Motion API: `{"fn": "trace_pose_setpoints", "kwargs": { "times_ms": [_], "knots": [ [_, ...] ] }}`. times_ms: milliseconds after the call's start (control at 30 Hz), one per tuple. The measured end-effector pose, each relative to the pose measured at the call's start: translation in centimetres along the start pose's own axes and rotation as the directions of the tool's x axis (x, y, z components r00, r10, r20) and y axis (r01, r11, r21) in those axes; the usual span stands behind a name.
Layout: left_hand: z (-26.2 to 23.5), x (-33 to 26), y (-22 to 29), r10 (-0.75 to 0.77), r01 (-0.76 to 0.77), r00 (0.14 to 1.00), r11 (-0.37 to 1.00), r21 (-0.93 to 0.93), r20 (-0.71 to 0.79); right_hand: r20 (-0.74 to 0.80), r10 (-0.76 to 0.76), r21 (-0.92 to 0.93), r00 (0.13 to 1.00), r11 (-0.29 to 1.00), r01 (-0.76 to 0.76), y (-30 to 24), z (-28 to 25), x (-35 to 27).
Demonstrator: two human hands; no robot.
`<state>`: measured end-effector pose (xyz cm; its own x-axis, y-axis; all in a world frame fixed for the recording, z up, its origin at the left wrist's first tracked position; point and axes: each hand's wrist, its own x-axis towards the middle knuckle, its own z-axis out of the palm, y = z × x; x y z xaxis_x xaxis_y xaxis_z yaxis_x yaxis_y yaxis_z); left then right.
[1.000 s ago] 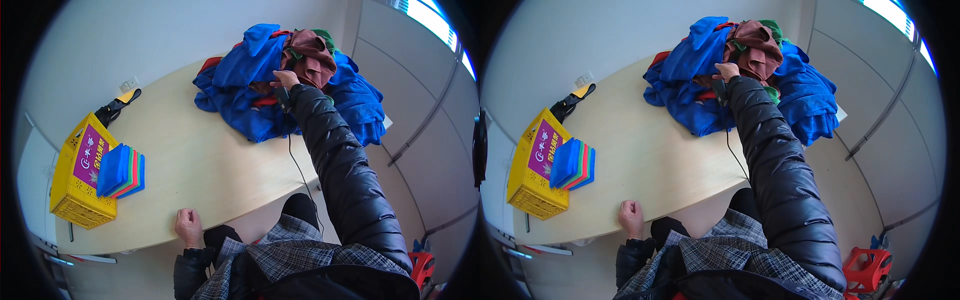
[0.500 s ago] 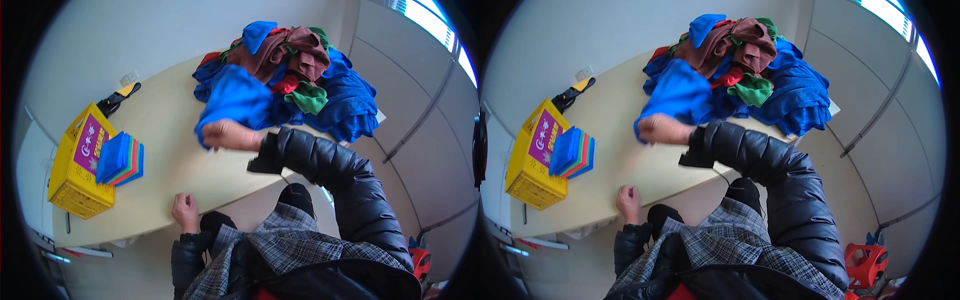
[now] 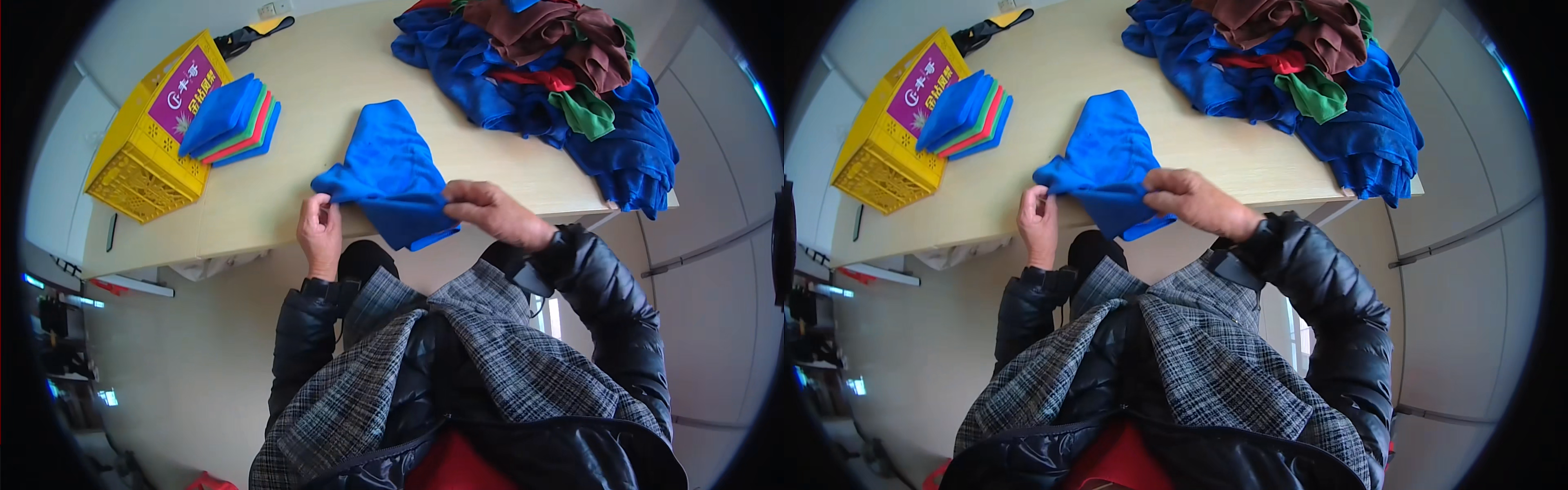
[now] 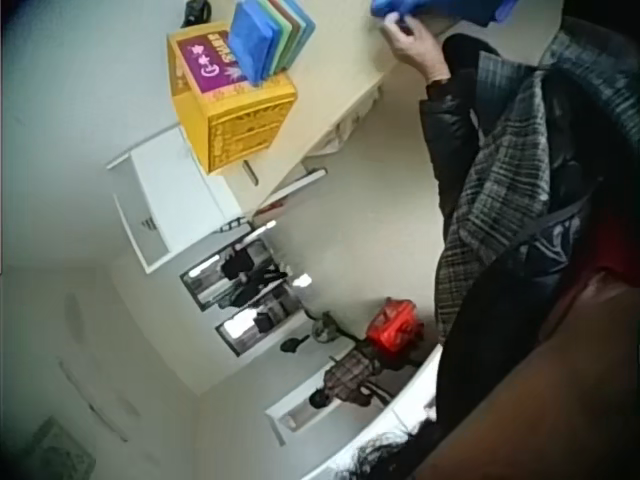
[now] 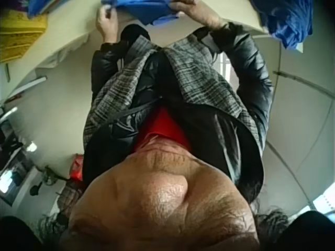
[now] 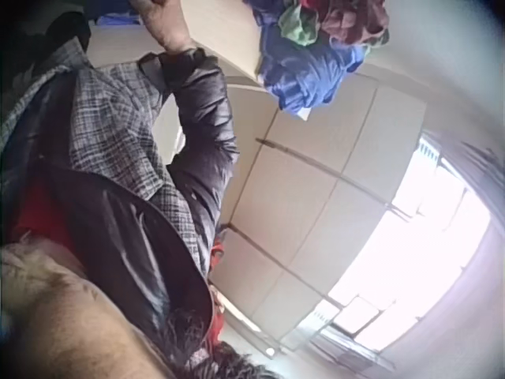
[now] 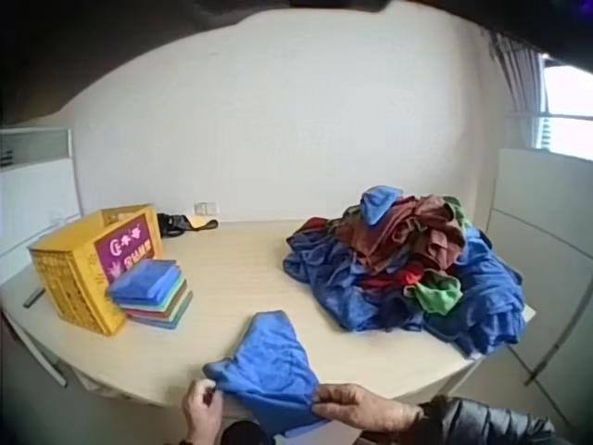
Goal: Folding pieces of blue fabric at a table in a factory.
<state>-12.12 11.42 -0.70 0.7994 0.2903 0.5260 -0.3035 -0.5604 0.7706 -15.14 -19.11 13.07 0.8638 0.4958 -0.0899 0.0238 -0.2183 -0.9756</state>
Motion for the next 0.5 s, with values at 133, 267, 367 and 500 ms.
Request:
{"fn": "trace_pose_setpoints", "kwargs": {
  "times_ms": [133,267,367,500],
  "knots": [
    [-0.3,1.3,1.0,0.180,-0.187,0.982,0.975,0.119,0.061,0.026,-0.034,0.059,0.999,0.998,0.032,-0.1,-2.6,-1.8],
    [0.0,3.8,1.6,0.302,-0.300,0.951,0.953,-0.040,0.062,0.007,0.004,-0.032,1.000,0.999,-0.004,-0.7,-3.3,-3.2],
    [0.9,5.4,-1.1,-0.050,0.041,0.957,0.998,0.037,0.286,0.048,-0.037,-0.061,0.998,0.997,0.040,0.4,-2.9,-3.4],
    [1.5,7.4,-1.8,-0.274,0.331,0.621,0.941,0.070,0.735,0.006,-0.062,-0.100,0.998,0.993,0.062,0.5,-3.1,-3.6]
  ]
}}
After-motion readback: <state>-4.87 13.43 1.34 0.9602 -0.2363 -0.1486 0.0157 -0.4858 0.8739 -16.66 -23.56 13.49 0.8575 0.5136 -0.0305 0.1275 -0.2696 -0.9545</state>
